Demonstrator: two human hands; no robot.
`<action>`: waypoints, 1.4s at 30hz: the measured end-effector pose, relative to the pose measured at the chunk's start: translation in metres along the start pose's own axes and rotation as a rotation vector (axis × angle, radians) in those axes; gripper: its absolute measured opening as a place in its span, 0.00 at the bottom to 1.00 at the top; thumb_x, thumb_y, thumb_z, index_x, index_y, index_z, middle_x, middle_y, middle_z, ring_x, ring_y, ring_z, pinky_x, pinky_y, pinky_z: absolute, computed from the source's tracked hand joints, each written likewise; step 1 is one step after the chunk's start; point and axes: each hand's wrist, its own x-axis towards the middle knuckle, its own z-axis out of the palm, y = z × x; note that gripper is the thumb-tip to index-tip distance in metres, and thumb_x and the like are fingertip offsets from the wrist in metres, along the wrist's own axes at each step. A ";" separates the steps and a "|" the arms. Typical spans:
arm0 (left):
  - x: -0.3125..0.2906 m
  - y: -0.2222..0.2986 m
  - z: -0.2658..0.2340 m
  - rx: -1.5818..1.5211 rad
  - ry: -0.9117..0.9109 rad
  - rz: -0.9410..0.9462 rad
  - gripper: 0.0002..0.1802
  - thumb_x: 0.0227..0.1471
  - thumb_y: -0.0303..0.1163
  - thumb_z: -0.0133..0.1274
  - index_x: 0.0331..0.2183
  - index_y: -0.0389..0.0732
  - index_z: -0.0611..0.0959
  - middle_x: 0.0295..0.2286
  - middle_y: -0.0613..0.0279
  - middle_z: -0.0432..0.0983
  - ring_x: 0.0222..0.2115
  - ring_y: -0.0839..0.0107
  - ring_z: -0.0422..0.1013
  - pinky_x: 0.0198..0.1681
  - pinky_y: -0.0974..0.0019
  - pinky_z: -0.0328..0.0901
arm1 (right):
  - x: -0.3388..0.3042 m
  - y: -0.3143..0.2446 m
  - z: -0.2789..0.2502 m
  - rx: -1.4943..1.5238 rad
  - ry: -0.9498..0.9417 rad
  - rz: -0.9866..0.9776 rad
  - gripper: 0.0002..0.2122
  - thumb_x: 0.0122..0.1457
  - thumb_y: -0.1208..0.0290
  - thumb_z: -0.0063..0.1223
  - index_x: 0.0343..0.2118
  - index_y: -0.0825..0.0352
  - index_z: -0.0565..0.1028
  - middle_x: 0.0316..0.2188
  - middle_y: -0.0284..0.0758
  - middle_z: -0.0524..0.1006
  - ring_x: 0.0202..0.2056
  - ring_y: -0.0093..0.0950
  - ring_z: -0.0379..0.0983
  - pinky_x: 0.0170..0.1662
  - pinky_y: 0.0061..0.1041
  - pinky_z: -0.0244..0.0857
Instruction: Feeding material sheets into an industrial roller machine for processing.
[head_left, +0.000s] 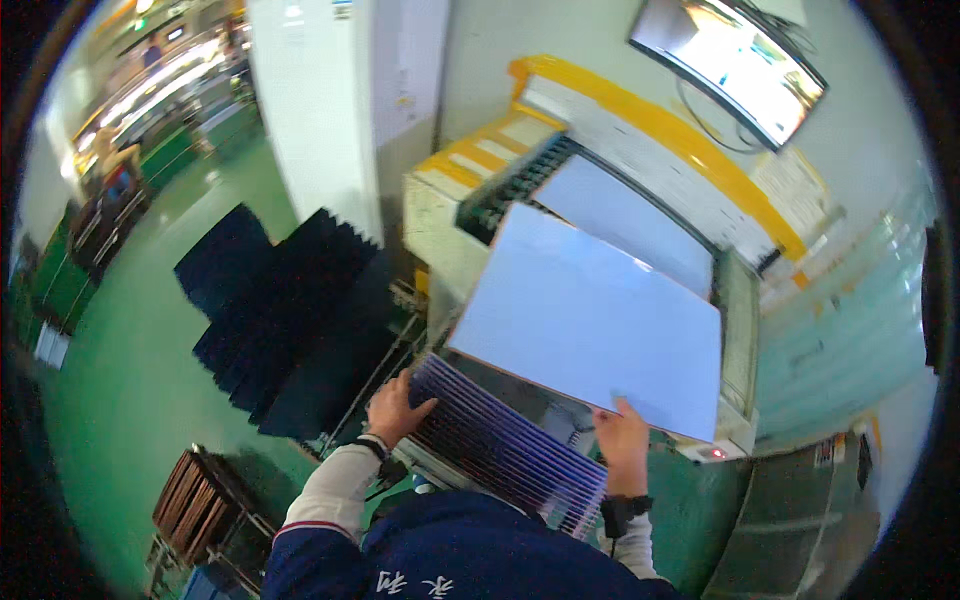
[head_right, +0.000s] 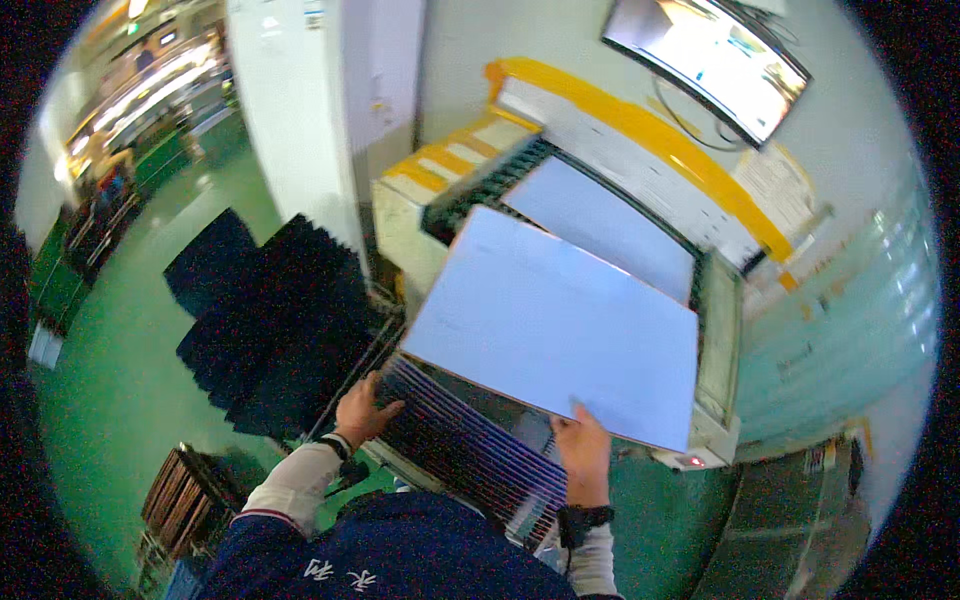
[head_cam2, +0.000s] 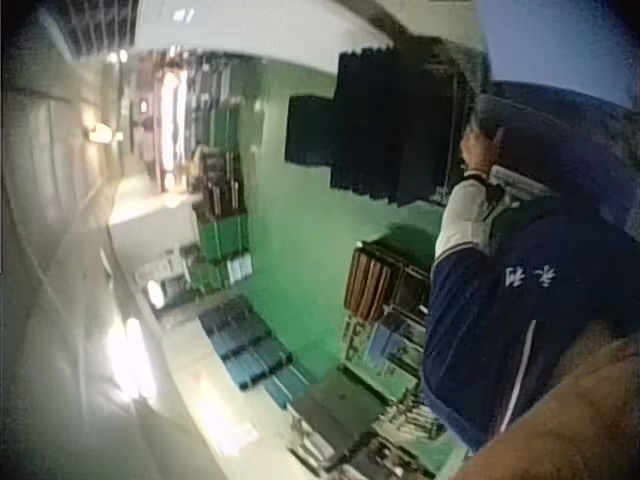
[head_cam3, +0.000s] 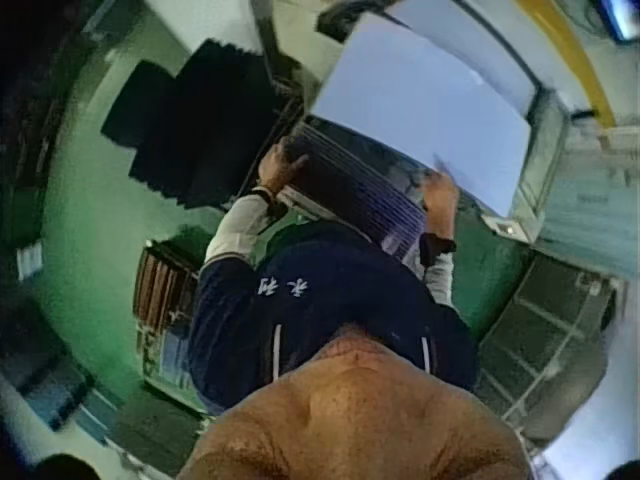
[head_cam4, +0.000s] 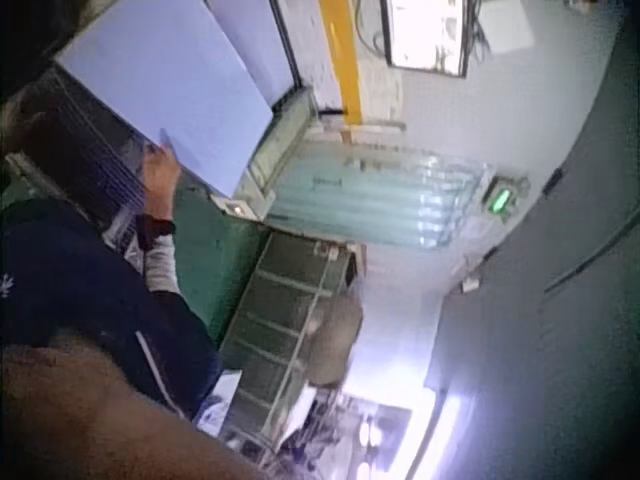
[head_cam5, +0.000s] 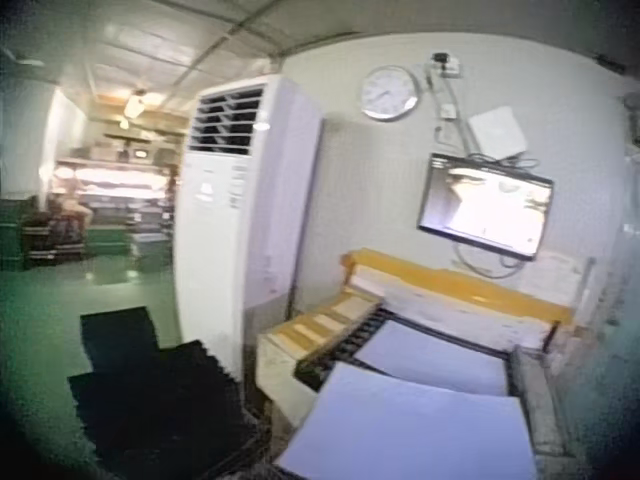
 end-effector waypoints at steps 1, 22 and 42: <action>0.001 -0.001 0.005 0.022 0.020 0.033 0.45 0.46 0.59 0.66 0.57 0.41 0.72 0.41 0.48 0.79 0.43 0.49 0.76 0.45 0.49 0.71 | 0.004 0.007 -0.008 -0.028 0.047 0.031 0.14 0.64 0.74 0.55 0.53 0.62 0.73 0.51 0.35 0.77 0.51 0.37 0.74 0.51 0.40 0.69; 0.005 -0.005 0.011 0.111 0.010 0.043 0.50 0.46 0.56 0.67 0.61 0.35 0.70 0.47 0.47 0.78 0.46 0.49 0.75 0.48 0.52 0.71 | 0.033 0.042 0.030 -0.198 -0.084 0.218 0.20 0.70 0.53 0.49 0.46 0.70 0.76 0.36 0.40 0.81 0.36 0.31 0.76 0.43 0.35 0.71; 0.005 -0.003 0.015 0.157 0.014 0.057 0.52 0.47 0.61 0.65 0.61 0.34 0.69 0.49 0.43 0.77 0.48 0.46 0.75 0.50 0.51 0.71 | 0.111 0.024 0.034 -0.118 -0.082 0.181 0.21 0.70 0.52 0.50 0.43 0.71 0.76 0.35 0.42 0.81 0.35 0.31 0.75 0.41 0.34 0.72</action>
